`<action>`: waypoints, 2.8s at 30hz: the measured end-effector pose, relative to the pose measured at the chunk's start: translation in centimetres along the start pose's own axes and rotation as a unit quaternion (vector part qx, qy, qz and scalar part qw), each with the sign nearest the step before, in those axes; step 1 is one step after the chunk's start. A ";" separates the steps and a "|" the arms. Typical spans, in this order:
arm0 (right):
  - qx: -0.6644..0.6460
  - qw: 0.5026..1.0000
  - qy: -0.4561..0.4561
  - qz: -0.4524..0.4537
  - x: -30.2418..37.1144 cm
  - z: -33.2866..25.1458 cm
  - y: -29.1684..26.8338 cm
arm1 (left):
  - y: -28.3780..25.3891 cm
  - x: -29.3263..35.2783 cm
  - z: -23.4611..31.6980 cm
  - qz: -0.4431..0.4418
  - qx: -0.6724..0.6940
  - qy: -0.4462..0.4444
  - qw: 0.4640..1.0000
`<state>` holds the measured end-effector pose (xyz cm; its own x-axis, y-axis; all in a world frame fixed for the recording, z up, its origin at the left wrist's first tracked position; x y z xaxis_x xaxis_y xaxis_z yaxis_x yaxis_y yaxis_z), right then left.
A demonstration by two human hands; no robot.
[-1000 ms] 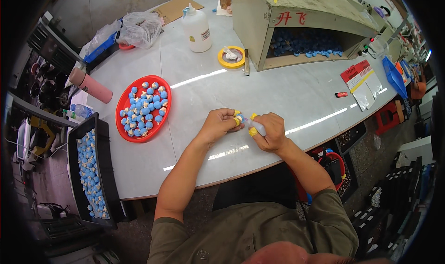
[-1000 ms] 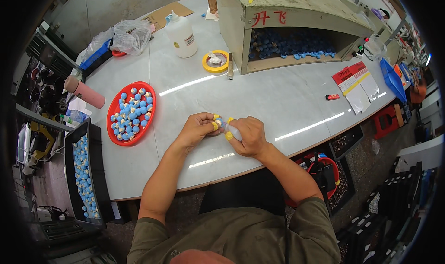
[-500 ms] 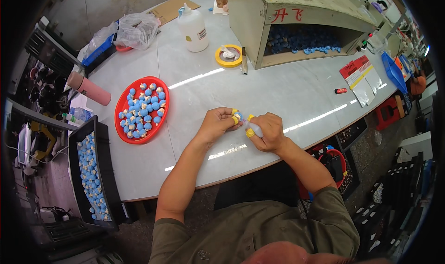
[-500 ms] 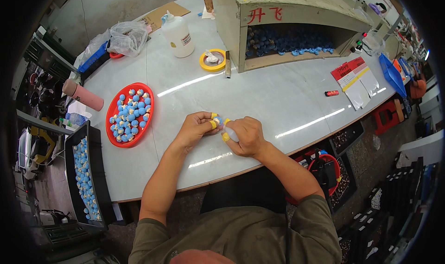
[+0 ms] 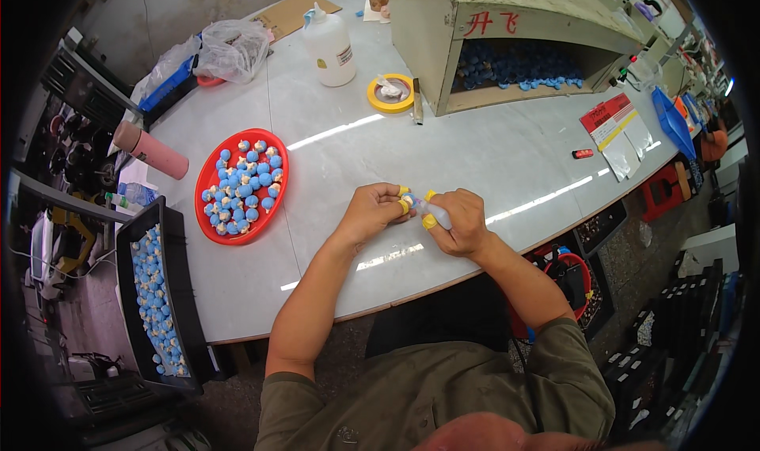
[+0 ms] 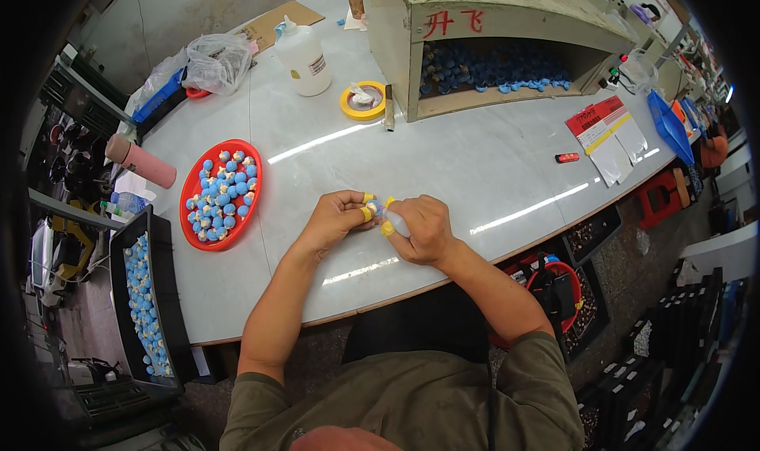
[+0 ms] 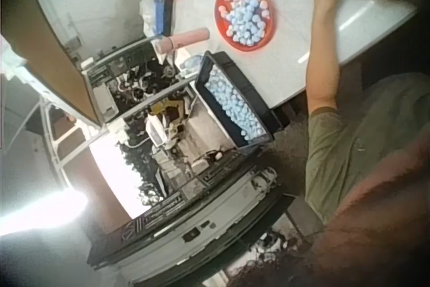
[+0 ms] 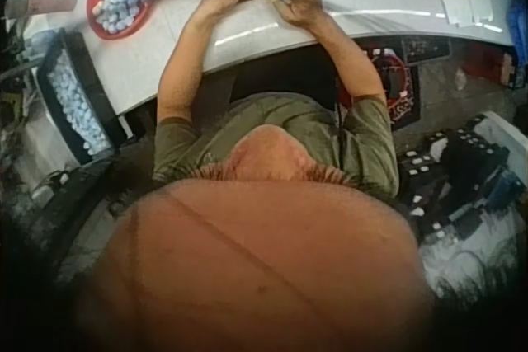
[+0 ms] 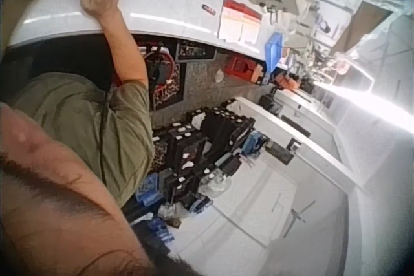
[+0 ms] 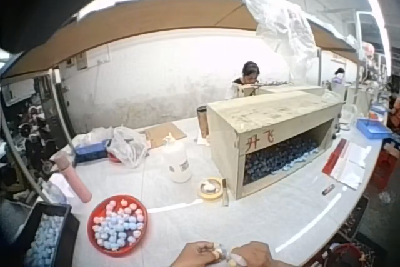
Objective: The person repeatedly picks small blue and yellow plastic pieces from a red tray and a wooden box, applies glue from a small bottle to the yellow piece, and presses the two pieces together. The assembled units are placed into the wooden box. The process is repeated continuously throughout the clip.
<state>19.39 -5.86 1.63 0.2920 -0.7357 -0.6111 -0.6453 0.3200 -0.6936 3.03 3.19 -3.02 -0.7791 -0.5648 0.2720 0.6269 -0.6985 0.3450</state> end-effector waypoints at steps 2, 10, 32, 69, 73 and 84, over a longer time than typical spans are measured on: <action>0.003 1.000 -0.001 0.001 0.0 0.0 0.0 | -0.1 0.0 -0.1 0.001 0.004 0.000 1.000; -0.004 1.000 -0.013 0.004 0.2 0.0 0.3 | -0.1 0.0 0.1 0.009 0.007 0.005 1.000; -0.002 1.000 -0.004 0.015 0.1 0.1 0.2 | 0.1 0.1 0.4 0.004 0.005 -0.010 1.000; 0.216 0.785 0.539 0.215 21.4 21.9 -23.1 | -0.5 0.5 1.2 0.029 0.099 -0.011 0.995; 0.228 0.771 0.536 0.257 22.2 21.9 -22.9 | -0.5 0.5 1.3 0.020 0.109 -0.012 0.994; 0.129 0.941 0.248 0.192 4.5 13.6 -13.6 | -0.8 0.4 1.2 0.032 0.106 -0.009 0.994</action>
<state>39.13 -5.41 3.14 -0.3340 -0.7033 -0.6276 -0.4252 0.7066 -0.5656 2.25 4.04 -2.16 -0.7383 -0.5964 0.3149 0.6621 -0.5522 0.5066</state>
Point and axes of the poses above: each hand's wrist, its own x-axis away from the middle knuckle, its own y-axis out of the palm, z = x × y, the point moved 4 cm from there along -x, towards the middle knuckle, and after that the axes turned 12 degrees about -z, right-handed, at the moved point
